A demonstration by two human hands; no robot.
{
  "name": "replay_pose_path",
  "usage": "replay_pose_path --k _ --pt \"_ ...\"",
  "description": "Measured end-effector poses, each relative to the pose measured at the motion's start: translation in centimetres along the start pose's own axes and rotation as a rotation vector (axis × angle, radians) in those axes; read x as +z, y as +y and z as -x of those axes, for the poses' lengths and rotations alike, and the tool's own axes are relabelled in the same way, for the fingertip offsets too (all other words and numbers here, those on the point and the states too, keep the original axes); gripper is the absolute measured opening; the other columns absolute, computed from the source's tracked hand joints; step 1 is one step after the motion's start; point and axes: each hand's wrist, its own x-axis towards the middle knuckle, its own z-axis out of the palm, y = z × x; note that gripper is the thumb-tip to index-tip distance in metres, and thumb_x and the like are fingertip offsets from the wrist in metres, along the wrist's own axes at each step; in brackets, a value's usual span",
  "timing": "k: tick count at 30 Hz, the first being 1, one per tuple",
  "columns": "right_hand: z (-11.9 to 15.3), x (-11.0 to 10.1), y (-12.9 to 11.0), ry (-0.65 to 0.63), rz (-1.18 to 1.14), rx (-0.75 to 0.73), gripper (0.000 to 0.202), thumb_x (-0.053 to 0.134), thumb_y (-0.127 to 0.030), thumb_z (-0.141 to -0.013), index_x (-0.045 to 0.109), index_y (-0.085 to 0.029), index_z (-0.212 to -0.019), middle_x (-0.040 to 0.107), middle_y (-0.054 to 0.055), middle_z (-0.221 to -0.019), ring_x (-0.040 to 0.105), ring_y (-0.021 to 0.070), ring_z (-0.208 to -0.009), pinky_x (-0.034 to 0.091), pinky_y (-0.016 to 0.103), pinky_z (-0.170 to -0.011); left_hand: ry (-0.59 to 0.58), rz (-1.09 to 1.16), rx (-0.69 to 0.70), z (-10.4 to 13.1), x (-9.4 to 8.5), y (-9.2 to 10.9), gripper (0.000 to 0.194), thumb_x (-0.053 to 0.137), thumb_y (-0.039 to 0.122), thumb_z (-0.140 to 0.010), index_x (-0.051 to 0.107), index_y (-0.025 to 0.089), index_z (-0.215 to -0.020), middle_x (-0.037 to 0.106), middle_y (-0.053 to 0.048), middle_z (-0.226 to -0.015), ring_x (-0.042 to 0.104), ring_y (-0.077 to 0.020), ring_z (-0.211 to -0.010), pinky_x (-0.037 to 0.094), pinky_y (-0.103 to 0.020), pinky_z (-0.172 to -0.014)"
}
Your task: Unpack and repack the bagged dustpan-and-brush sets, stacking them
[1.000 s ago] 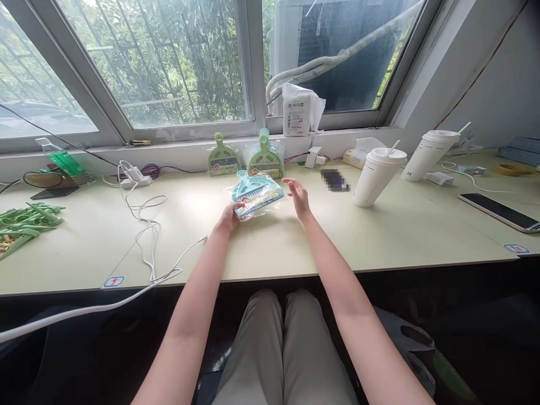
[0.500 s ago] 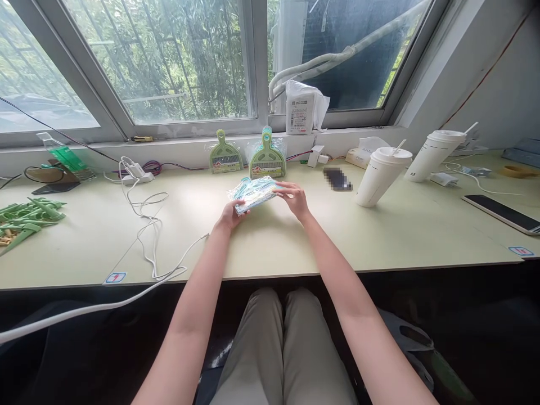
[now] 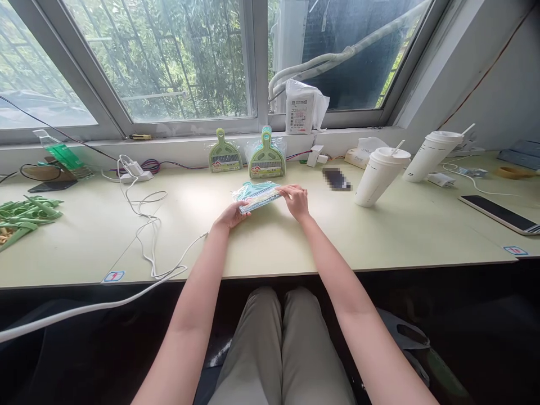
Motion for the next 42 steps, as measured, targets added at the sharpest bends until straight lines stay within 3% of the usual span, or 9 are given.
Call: replay_pose_path --k 3,7,13,22,25,31,35,38,42 --pt "0.0 0.0 0.2 -0.021 0.043 0.026 0.027 0.045 -0.031 -0.094 0.070 -0.029 -0.103 0.071 0.003 -0.100 0.054 0.0223 -0.100 0.032 0.036 -0.085 -0.016 -0.044 0.040 0.0 0.1 -0.2 0.030 0.059 0.011 -0.075 0.054 0.012 -0.105 0.065 -0.005 -0.081 0.061 -0.0083 -0.054 0.052 -0.015 -0.045" --pt "-0.1 -0.3 0.2 0.020 0.076 0.066 0.026 0.047 -0.030 -0.092 0.073 -0.028 -0.090 0.071 0.003 -0.093 0.052 0.0226 -0.094 0.030 0.035 -0.082 -0.056 -0.155 0.051 0.5 0.7 -0.3 0.022 0.061 0.015 -0.076 0.055 0.011 -0.097 0.062 -0.003 -0.074 0.058 -0.0070 -0.048 0.049 -0.015 -0.043" --pt "-0.5 -0.5 0.4 0.107 0.039 0.125 0.024 0.049 -0.034 -0.090 0.071 -0.027 -0.086 0.069 0.004 -0.092 0.051 0.0226 -0.094 0.030 0.035 -0.082 -0.166 -0.274 0.118 1.4 1.7 0.0 0.034 0.063 0.018 -0.076 0.052 0.012 -0.107 0.063 -0.002 -0.075 0.058 -0.0080 -0.048 0.054 -0.023 -0.052" --pt "-0.4 -0.4 0.4 0.195 0.059 0.101 0.018 0.058 -0.035 -0.085 0.072 -0.026 -0.079 0.062 0.006 -0.098 0.050 0.0233 -0.093 0.037 0.038 -0.081 -0.168 -0.358 0.125 1.8 2.2 0.2 0.043 0.066 0.022 -0.074 0.048 0.013 -0.113 0.063 -0.002 -0.075 0.061 -0.0100 -0.049 0.052 -0.022 -0.049" --pt "-0.7 -0.2 0.9 0.197 -0.087 0.155 0.015 0.063 -0.035 -0.080 0.072 -0.023 -0.075 0.058 0.008 -0.107 0.053 0.0224 -0.094 0.043 0.038 -0.080 -0.170 -0.380 0.117 1.9 2.2 0.2 0.046 0.066 0.022 -0.074 0.046 0.015 -0.115 0.063 -0.002 -0.077 0.062 -0.0106 -0.050 0.051 -0.021 -0.047" --pt "-0.8 -0.1 1.1 0.089 -0.490 0.286 0.022 0.066 -0.041 -0.073 0.071 -0.020 -0.079 0.060 0.007 -0.107 0.059 0.0159 -0.079 0.054 0.030 -0.064 -0.169 -0.408 0.115 2.1 1.9 0.3 0.052 0.067 0.023 -0.073 0.041 0.019 -0.118 0.063 -0.005 -0.091 0.063 -0.0104 -0.052 0.052 -0.023 -0.048" --pt "-0.6 -0.4 0.6 0.090 -0.640 0.343 0.039 0.068 -0.036 -0.071 0.064 -0.025 -0.108 0.060 0.004 -0.114 0.062 0.0146 -0.083 0.057 0.028 -0.067 -0.152 -0.424 0.109 2.3 2.1 0.4 0.057 0.069 0.024 -0.072 0.039 0.020 -0.120 0.063 -0.005 -0.091 0.063 -0.0119 -0.053 0.053 -0.025 -0.049" --pt "-0.6 -0.5 0.6 0.006 -0.840 0.488 0.055 0.070 -0.032 -0.070 0.053 -0.026 -0.122 0.065 0.002 -0.106 0.064 0.0146 -0.081 0.059 0.031 -0.071 -0.156 -0.425 0.111 2.3 2.2 0.3 0.058 0.069 0.023 -0.072 0.039 0.021 -0.122 0.063 -0.006 -0.094 0.063 -0.0115 -0.054 0.054 -0.026 -0.051" --pt "-0.5 -0.4 0.5 -0.147 -0.999 0.663 0.022 0.064 -0.030 -0.077 0.062 -0.018 -0.095 0.068 0.003 -0.082 0.065 0.0149 -0.072 0.060 0.035 -0.069 -0.162 -0.442 0.087 2.0 1.9 0.1 0.059 0.069 0.023 -0.072 0.038 0.020 -0.122 0.063 -0.007 -0.094 0.065 -0.0129 -0.055 0.050 -0.022 -0.045"
